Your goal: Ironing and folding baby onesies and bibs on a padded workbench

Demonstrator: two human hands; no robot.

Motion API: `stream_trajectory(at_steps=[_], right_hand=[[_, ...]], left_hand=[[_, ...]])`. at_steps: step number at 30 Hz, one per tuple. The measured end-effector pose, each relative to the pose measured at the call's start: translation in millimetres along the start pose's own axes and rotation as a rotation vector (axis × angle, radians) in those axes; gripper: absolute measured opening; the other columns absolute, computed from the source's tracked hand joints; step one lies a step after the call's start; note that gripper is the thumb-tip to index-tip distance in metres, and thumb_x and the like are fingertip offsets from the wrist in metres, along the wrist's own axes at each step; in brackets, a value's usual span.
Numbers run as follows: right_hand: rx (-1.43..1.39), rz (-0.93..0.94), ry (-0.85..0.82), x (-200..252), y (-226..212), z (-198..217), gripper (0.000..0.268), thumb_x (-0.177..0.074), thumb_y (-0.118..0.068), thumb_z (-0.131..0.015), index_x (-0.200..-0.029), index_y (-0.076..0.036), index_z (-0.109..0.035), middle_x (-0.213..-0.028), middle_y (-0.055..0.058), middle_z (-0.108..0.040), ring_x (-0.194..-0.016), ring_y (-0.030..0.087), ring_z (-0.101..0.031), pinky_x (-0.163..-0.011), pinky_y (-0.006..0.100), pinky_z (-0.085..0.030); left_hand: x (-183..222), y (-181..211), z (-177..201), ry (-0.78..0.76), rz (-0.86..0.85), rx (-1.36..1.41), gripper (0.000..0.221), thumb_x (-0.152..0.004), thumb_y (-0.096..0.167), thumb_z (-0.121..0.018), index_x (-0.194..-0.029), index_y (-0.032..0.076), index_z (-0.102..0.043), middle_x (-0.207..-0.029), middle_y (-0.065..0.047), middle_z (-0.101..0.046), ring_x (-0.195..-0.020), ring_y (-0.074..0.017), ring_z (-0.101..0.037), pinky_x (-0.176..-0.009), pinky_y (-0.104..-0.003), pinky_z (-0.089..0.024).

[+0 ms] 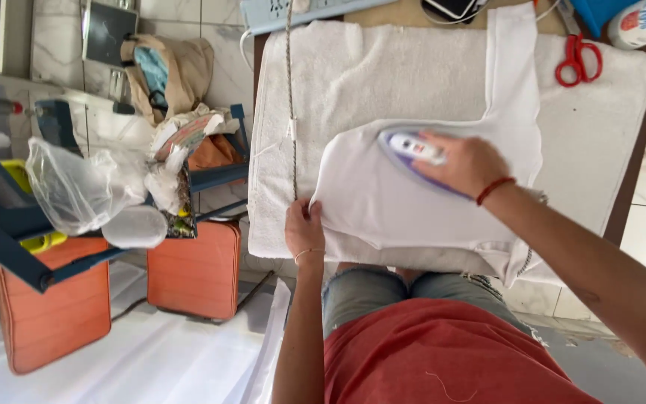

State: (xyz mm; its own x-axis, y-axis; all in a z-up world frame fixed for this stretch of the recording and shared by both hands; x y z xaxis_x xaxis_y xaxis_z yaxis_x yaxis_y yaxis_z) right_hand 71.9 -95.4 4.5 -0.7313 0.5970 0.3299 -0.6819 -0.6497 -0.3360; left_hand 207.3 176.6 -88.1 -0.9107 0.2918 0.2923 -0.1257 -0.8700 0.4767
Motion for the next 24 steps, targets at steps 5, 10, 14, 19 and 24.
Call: stream_trajectory(at_steps=[5,10,14,19,24], right_hand=[[-0.086,0.316,-0.414,69,-35,-35,0.049,-0.075,-0.045,-0.053,-0.123,-0.036,-0.043,-0.071,0.003,-0.068,-0.062,0.017,-0.066,-0.055,0.026,-0.054],[0.055,0.498,-0.029,50,-29,-38,0.045,-0.074,-0.049,-0.055,-0.113,-0.027,-0.052,-0.064,0.0,-0.062,-0.057,0.016,-0.062,-0.051,0.027,-0.051],[0.068,0.084,0.125,5,5,0,0.047,-0.073,-0.053,-0.056,-0.114,-0.031,-0.057,-0.077,0.01,-0.065,-0.072,0.03,-0.063,-0.059,0.041,-0.052],[-0.035,-0.274,-0.117,25,57,25,0.051,-0.069,-0.056,-0.055,-0.118,-0.041,-0.05,-0.095,0.004,-0.065,-0.088,0.028,-0.061,-0.076,0.038,-0.048],[-0.072,-0.332,-0.352,94,71,16,0.05,-0.065,-0.056,-0.059,-0.113,-0.047,-0.051,-0.083,0.009,-0.069,-0.083,0.028,-0.065,-0.079,0.033,-0.05]], left_hand=[[-5,-6,6,-0.123,0.157,0.265,0.02,-0.075,0.043,-0.061,-0.088,0.027,-0.059,-0.074,0.008,-0.063,-0.074,-0.0106,-0.062,-0.067,-0.027,-0.048],[-8,-30,-14,-0.198,0.338,0.752,0.021,-0.081,0.031,-0.061,-0.094,0.016,-0.057,-0.074,0.0,-0.064,-0.064,-0.0109,-0.061,-0.058,-0.024,-0.051],[4,-12,-13,-0.311,0.725,1.259,0.015,-0.086,0.027,-0.052,-0.095,0.016,-0.053,-0.08,-0.006,-0.063,-0.067,-0.0172,-0.064,-0.056,-0.027,-0.055],[6,-2,-1,-0.003,0.202,0.487,0.017,-0.08,0.015,-0.054,-0.097,0.019,-0.057,-0.092,-0.002,-0.055,-0.077,-0.014,-0.057,-0.065,-0.026,-0.048],[11,83,1,0.074,-0.517,0.058,0.021,-0.083,0.013,-0.044,-0.092,0.026,-0.057,-0.097,0.006,-0.049,-0.088,-0.0136,-0.055,-0.077,-0.032,-0.046]])
Point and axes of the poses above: each hand's wrist, its own x-axis away from the middle knuckle, its own z-axis out of the back of the hand, y = z × x, the point moved 3 cm from there along -x, towards the middle knuckle
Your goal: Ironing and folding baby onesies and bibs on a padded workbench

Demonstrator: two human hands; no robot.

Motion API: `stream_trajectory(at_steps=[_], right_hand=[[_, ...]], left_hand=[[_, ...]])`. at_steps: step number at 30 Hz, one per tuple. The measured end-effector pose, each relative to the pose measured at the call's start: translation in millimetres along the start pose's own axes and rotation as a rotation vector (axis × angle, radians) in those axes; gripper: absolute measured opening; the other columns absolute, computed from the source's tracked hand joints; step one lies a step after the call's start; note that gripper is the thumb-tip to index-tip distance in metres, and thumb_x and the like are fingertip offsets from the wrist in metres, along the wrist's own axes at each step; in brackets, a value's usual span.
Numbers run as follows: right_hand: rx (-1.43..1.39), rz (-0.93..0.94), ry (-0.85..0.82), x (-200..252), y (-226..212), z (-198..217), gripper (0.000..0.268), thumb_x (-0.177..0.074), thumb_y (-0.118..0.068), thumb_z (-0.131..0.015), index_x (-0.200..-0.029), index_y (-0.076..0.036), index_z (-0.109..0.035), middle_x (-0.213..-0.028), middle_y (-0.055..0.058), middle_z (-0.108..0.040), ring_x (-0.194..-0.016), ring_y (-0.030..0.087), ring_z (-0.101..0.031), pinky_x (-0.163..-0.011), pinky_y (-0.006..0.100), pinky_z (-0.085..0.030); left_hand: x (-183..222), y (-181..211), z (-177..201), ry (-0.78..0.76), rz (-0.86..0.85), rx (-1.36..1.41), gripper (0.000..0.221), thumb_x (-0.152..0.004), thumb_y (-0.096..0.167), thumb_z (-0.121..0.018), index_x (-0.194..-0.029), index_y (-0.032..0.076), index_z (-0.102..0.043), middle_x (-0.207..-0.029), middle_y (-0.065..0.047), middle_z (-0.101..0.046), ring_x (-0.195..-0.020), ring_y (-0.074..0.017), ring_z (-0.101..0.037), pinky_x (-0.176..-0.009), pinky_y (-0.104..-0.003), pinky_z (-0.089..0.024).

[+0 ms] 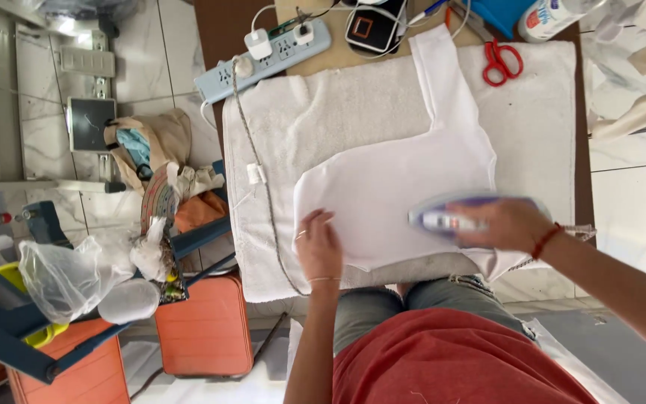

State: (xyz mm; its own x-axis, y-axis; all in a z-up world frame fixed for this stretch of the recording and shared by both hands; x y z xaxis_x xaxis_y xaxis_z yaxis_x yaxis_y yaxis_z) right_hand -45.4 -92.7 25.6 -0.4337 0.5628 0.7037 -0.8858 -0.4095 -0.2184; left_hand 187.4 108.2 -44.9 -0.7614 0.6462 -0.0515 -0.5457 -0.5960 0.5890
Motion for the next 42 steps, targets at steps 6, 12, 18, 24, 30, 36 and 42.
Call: stream_trajectory(at_steps=[6,12,18,24,30,36,42], right_hand=[[0.322,0.269,0.18,25,37,-4,0.051,-0.067,-0.065,-0.042,-0.116,-0.051,-0.041,-0.06,-0.012,-0.063,-0.046,0.007,-0.057,-0.041,0.024,-0.049],[-0.334,-0.311,0.385,12,112,29,0.053,-0.079,-0.044,-0.053,-0.127,-0.023,-0.048,-0.084,0.015,-0.065,-0.049,0.018,-0.059,-0.031,0.025,-0.047],[-0.232,-0.474,0.48,14,114,30,0.053,-0.075,-0.053,-0.047,-0.12,-0.027,-0.054,-0.098,0.018,-0.062,-0.088,0.04,-0.056,-0.07,0.048,-0.044],[0.259,-0.08,0.502,38,91,-77,0.044,-0.074,-0.051,-0.047,-0.104,-0.019,-0.051,-0.111,0.008,-0.051,-0.102,0.024,-0.048,-0.079,0.045,-0.043],[0.304,-0.049,-0.179,17,120,-120,0.024,-0.07,-0.049,-0.059,-0.089,-0.035,-0.057,-0.09,-0.011,-0.053,-0.094,0.01,-0.053,-0.089,0.036,-0.042],[0.321,0.093,0.187,-12,75,2,0.033,-0.071,-0.035,-0.062,-0.101,-0.029,-0.049,-0.089,-0.011,-0.059,-0.093,0.01,-0.055,-0.096,0.048,-0.029],[0.608,0.356,0.806,-74,36,17,0.009,-0.072,-0.019,-0.058,-0.068,-0.023,-0.051,-0.069,-0.002,-0.047,-0.07,0.015,-0.049,-0.079,0.039,-0.034]], left_hand=[[-38,58,-55,-0.3,-0.623,-0.29,0.047,-0.082,0.03,-0.052,-0.126,0.018,-0.04,-0.139,-0.004,-0.028,-0.128,-0.0216,-0.028,-0.101,-0.056,-0.016],[-63,32,-49,-0.39,-0.64,-0.443,0.063,-0.084,0.053,-0.036,-0.136,0.023,-0.019,-0.144,-0.006,-0.013,-0.132,-0.0244,-0.015,-0.097,-0.061,-0.016],[-27,25,-12,-0.214,-0.469,-0.482,0.058,-0.087,0.044,-0.034,-0.136,0.017,-0.02,-0.142,-0.014,-0.014,-0.132,-0.0305,-0.016,-0.099,-0.064,-0.01],[53,16,-17,-0.467,-0.891,-0.183,0.029,-0.072,0.044,-0.063,-0.084,0.019,-0.056,-0.093,0.002,-0.052,-0.077,-0.02,-0.049,-0.074,-0.038,-0.037],[46,9,-22,-0.357,-0.79,-0.228,0.019,-0.078,0.044,-0.053,-0.079,0.025,-0.053,-0.085,0.004,-0.048,-0.076,-0.016,-0.05,-0.074,-0.034,-0.04],[-5,13,-42,-0.61,-0.522,-0.108,0.02,-0.08,0.043,-0.051,-0.091,0.026,-0.053,-0.07,0.002,-0.061,-0.065,-0.0203,-0.061,-0.062,-0.035,-0.048],[-25,63,-45,-0.333,-0.497,-0.291,0.039,-0.064,0.022,-0.069,-0.1,0.026,-0.053,-0.097,0.004,-0.052,-0.085,-0.0192,-0.053,-0.073,-0.035,-0.042]])
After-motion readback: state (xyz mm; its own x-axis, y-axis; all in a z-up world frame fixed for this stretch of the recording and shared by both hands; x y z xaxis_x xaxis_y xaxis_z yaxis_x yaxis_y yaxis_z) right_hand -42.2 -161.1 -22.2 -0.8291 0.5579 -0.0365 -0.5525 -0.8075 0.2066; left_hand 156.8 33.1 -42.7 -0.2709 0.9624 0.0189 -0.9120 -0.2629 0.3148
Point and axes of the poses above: each hand's wrist, its own x-axis away from the middle knuckle, its own z-axis out of the back of the hand, y = z × x, the point moved 3 cm from there along -x, towards the middle knuckle
